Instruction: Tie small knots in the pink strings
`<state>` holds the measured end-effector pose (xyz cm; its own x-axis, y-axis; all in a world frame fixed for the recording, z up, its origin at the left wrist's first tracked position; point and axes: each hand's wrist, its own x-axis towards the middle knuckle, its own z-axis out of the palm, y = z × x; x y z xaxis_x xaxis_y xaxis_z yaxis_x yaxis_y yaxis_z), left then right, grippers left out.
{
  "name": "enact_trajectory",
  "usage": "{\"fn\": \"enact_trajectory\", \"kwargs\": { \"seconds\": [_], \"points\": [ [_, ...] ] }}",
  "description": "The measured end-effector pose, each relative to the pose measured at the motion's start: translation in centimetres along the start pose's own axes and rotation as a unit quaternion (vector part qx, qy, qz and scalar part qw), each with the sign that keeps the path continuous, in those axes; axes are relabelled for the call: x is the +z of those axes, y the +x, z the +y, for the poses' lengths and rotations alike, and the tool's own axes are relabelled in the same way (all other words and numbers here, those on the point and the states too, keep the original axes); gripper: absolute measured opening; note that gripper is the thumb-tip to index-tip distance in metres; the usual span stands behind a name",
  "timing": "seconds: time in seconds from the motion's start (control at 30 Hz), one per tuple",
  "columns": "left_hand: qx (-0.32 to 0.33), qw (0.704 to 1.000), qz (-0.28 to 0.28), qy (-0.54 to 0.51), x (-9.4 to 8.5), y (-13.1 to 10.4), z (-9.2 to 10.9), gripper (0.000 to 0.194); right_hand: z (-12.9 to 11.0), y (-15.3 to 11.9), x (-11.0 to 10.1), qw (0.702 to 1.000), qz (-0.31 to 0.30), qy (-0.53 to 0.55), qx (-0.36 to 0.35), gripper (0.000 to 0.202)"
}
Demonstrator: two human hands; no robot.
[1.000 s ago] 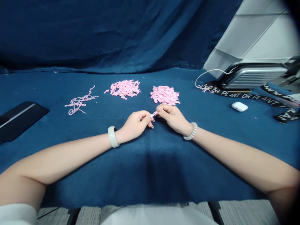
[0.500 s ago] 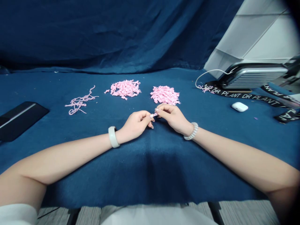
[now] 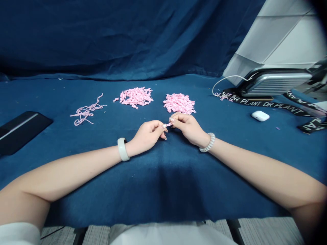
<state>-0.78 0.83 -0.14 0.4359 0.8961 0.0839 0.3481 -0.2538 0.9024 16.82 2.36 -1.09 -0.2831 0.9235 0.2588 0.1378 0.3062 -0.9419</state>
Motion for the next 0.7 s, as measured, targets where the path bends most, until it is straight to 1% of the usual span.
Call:
{"fn": "enact_trajectory", "kwargs": {
  "seconds": [0.4, 0.7],
  "points": [
    [0.003, 1.000, 0.006, -0.001, -0.01, -0.05, -0.03, 0.030, 0.04, 0.09, 0.00, 1.000, 0.002, 0.011, 0.010, 0.028],
    [-0.002, 1.000, 0.009, -0.006, 0.02, -0.05, 0.20, 0.030, 0.12, 0.03, -0.02, 1.000, 0.006, -0.001, 0.006, 0.030]
  ]
}}
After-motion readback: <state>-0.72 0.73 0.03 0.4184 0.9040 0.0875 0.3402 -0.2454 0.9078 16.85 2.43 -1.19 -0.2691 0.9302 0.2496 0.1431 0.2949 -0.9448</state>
